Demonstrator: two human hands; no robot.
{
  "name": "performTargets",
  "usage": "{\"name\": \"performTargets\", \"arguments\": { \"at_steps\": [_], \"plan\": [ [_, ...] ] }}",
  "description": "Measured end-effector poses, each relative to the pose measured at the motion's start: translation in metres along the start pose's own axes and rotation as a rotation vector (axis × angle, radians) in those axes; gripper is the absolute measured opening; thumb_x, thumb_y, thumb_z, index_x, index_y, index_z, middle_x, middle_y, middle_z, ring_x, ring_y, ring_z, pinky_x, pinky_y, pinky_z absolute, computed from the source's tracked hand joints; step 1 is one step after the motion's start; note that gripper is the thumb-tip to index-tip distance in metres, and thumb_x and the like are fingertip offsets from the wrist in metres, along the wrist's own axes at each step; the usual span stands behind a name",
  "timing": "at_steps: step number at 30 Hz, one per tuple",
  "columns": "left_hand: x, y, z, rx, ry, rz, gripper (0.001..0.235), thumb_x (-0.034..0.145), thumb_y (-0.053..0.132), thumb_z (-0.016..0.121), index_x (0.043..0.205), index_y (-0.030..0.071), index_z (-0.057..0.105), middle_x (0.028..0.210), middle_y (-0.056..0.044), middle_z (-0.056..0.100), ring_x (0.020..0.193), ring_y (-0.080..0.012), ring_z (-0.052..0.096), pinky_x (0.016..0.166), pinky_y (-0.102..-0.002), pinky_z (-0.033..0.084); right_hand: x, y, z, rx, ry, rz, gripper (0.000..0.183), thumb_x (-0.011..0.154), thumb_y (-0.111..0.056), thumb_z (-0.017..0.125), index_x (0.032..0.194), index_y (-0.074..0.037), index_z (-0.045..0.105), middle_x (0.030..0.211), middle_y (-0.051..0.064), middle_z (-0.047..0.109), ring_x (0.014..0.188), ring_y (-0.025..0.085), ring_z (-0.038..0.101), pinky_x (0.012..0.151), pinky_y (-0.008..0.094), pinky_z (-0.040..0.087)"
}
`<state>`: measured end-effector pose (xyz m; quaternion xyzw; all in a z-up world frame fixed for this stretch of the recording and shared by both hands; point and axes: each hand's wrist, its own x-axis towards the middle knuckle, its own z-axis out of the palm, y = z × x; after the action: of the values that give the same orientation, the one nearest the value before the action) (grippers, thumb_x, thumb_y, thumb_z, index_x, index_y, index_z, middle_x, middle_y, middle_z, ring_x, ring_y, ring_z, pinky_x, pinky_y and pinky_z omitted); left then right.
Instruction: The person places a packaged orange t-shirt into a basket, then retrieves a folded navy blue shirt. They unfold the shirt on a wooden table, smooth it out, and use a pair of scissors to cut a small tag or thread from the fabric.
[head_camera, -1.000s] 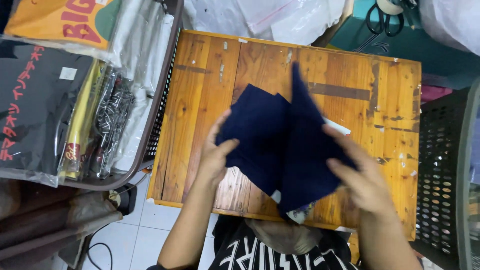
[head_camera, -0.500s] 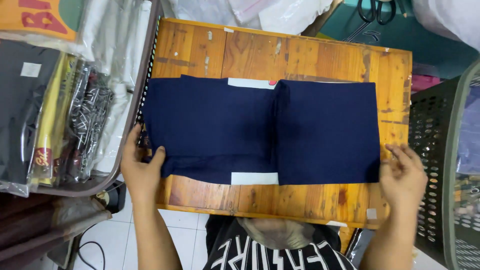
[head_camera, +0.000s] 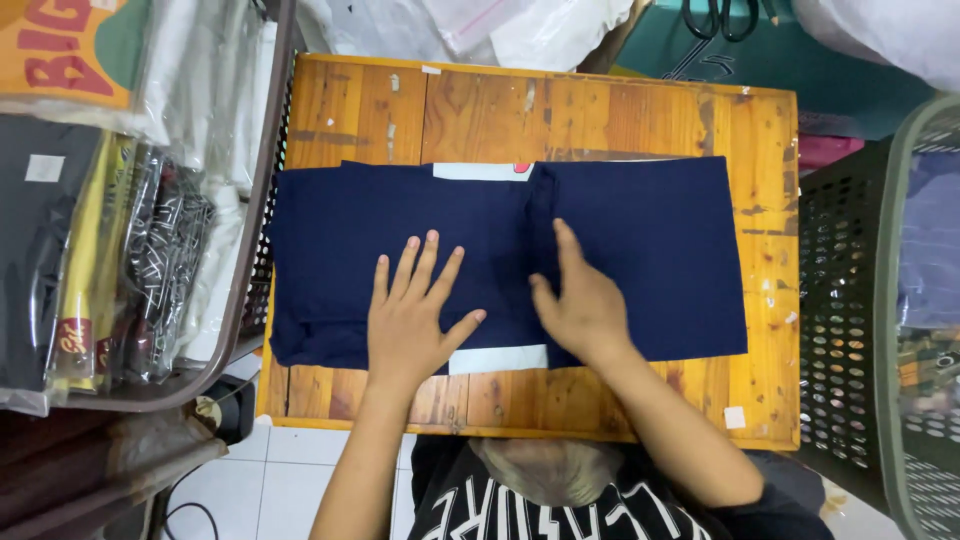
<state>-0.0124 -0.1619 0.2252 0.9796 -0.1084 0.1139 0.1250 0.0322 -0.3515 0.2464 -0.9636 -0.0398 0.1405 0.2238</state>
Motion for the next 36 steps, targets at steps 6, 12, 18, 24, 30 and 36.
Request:
{"name": "performTargets", "arguments": {
  "at_steps": [6, 12, 18, 24, 30, 36],
  "plan": [
    [0.003, -0.02, 0.0, -0.066, -0.096, -0.02, 0.067, 0.073, 0.057, 0.051, 0.13, 0.022, 0.04, 0.138, -0.008, 0.033, 0.128, -0.0243, 0.026, 0.104, -0.047, 0.01, -0.005, 0.094, -0.051, 0.491, 0.337, -0.164, 0.045, 0.079, -0.002, 0.05, 0.124, -0.005, 0.046, 0.119, 0.026, 0.044, 0.103, 0.047, 0.045, 0.087, 0.051, 0.036],
    [0.015, -0.045, 0.0, 0.016, -0.105, 0.098, 0.056, 0.083, 0.051, 0.04, 0.13, 0.021, 0.039, 0.138, -0.008, 0.032, 0.127, -0.0251, 0.029, 0.102, -0.045, 0.018, -0.051, 0.228, -0.093, 0.116, 0.701, -0.063, 0.032, 0.093, -0.002, 0.048, 0.124, 0.008, 0.048, 0.116, 0.026, 0.048, 0.106, 0.037, 0.044, 0.09, 0.042, 0.033],
    [0.05, -0.073, 0.006, 0.026, -0.138, 0.246, 0.056, 0.082, 0.05, 0.042, 0.13, 0.021, 0.039, 0.139, -0.008, 0.032, 0.127, -0.026, 0.029, 0.1, -0.046, 0.021, -0.125, 0.271, -0.089, -0.212, 0.822, 0.205, 0.036, 0.099, -0.005, 0.048, 0.131, 0.012, 0.048, 0.113, 0.033, 0.056, 0.099, 0.045, 0.052, 0.08, 0.047, 0.038],
    [0.12, -0.125, 0.034, 0.07, -0.158, 0.46, 0.055, 0.082, 0.046, 0.044, 0.131, 0.022, 0.04, 0.139, -0.012, 0.031, 0.127, -0.0324, 0.027, 0.099, -0.05, 0.023, -0.166, 0.241, -0.077, -0.204, 0.687, 0.131, 0.047, 0.088, -0.007, 0.059, 0.133, 0.009, 0.054, 0.114, 0.028, 0.059, 0.102, 0.042, 0.056, 0.085, 0.045, 0.041],
    [0.175, -0.174, 0.038, 0.504, 0.128, 0.49, 0.056, 0.073, 0.049, 0.054, 0.127, 0.034, 0.055, 0.14, -0.007, 0.047, 0.128, -0.029, 0.038, 0.101, -0.049, 0.023, -0.167, 0.18, -0.061, 0.349, 0.118, 0.31, 0.067, 0.07, -0.013, 0.055, 0.133, -0.016, 0.032, 0.141, 0.002, 0.031, 0.12, 0.01, 0.035, 0.077, 0.026, 0.042],
    [0.162, -0.121, 0.027, 0.957, -0.149, -0.133, 0.039, 0.1, 0.037, 0.012, 0.131, 0.027, 0.035, 0.147, -0.01, 0.018, 0.133, -0.0349, 0.002, 0.103, -0.054, -0.019, -0.158, 0.146, -0.029, 0.29, -0.285, -0.024, 0.046, 0.074, -0.019, 0.06, 0.119, -0.02, 0.05, 0.054, -0.004, 0.062, 0.049, 0.011, 0.056, 0.055, 0.025, 0.045]
  ]
}}
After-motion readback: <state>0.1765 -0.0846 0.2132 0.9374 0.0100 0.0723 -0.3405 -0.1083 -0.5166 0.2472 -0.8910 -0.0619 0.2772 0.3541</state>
